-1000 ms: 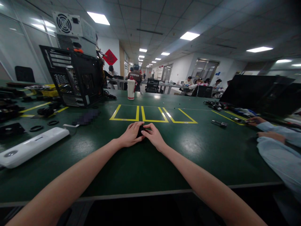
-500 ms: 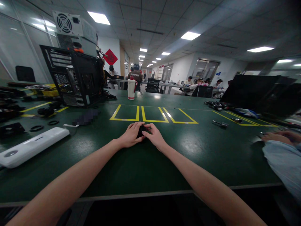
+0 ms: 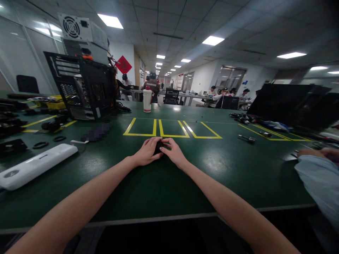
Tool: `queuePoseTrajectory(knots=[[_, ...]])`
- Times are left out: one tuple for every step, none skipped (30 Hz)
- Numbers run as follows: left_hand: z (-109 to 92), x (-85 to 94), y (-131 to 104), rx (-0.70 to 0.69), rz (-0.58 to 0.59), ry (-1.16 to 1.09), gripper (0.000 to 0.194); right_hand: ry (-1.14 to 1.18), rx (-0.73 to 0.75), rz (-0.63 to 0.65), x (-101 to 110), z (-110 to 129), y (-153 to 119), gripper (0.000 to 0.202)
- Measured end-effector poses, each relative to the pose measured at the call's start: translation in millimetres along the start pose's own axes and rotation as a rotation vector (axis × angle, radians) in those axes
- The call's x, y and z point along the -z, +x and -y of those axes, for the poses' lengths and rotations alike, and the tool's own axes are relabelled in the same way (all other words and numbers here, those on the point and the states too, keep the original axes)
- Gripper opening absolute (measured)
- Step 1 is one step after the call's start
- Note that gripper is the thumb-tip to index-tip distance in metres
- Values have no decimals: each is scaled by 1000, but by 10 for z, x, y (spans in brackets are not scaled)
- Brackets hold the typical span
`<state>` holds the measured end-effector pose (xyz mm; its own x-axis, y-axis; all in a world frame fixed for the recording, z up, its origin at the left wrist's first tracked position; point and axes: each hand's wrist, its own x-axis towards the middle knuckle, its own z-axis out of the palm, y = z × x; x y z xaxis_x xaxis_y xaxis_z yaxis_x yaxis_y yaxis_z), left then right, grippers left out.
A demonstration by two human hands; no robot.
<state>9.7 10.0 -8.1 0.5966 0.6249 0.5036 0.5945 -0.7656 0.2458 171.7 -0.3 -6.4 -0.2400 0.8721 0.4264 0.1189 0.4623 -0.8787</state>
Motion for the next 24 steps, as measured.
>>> queuePoseTrajectory(knots=[[2,-2,0,0,0,0,57,4,15,-1,-2,8,-1,22],[4,-4,1,-1,-1,-2,57,11,33,-2,-3,16,-2,20],[6,-5,1,-2,-2,-4,57,18,48,-5,-4,22,-3,18],[7,-6,2,-4,-1,-6,57,21,57,-11,-5,28,-3,14],[8,-6,2,-5,-1,-9,57,21,60,-15,-5,32,-3,11],[9,-6,3,-5,-2,-10,58,19,58,-18,-5,35,-2,9],[9,-6,3,-5,-3,-10,58,20,53,-19,-6,37,-2,8],[9,-6,4,-5,-4,-9,58,27,42,-20,-8,39,-3,9],[10,-7,4,-5,-6,-8,58,42,26,-20,-10,39,-3,11],[10,-8,4,-5,-8,-5,58,61,8,-22,-12,37,-3,15],[11,-10,4,-5,-9,-3,58,74,-10,-30,-14,33,-3,20],[11,-11,4,-5,-11,-2,58,77,-30,-42,-15,27,-1,24],[11,-13,3,-6,-10,-2,58,72,-50,-55,-15,19,1,26],[10,-14,3,-6,-10,-2,58,62,-69,-67,-14,10,5,28],[9,-14,2,-4,-10,-2,58,52,-87,-72,-12,0,10,29],[8,-14,2,-3,-9,-2,58,47,-105,-72,-9,-9,15,29],[7,-12,1,0,-8,-3,58,50,-121,-64,-6,-17,19,29],[7,-11,-1,2,-6,-3,58,59,-129,-52,-3,-21,22,29],[6,-9,-2,3,-4,-2,58,71,-130,-41,0,-23,23,29],[6,-7,-4,3,-4,-2,58,86,-126,-31,2,-23,23,28],[6,-5,-5,1,-4,-1,58,104,-118,-21,3,-21,22,27],[7,-4,-7,-1,-5,1,58,122,-107,-13,4,-18,19,25],[8,-4,-9,-3,-7,3,58,138,-96,-8,5,-15,17,23],[10,-4,-10,-5,-9,4,58,153,-89,-6,6,-11,15,22]])
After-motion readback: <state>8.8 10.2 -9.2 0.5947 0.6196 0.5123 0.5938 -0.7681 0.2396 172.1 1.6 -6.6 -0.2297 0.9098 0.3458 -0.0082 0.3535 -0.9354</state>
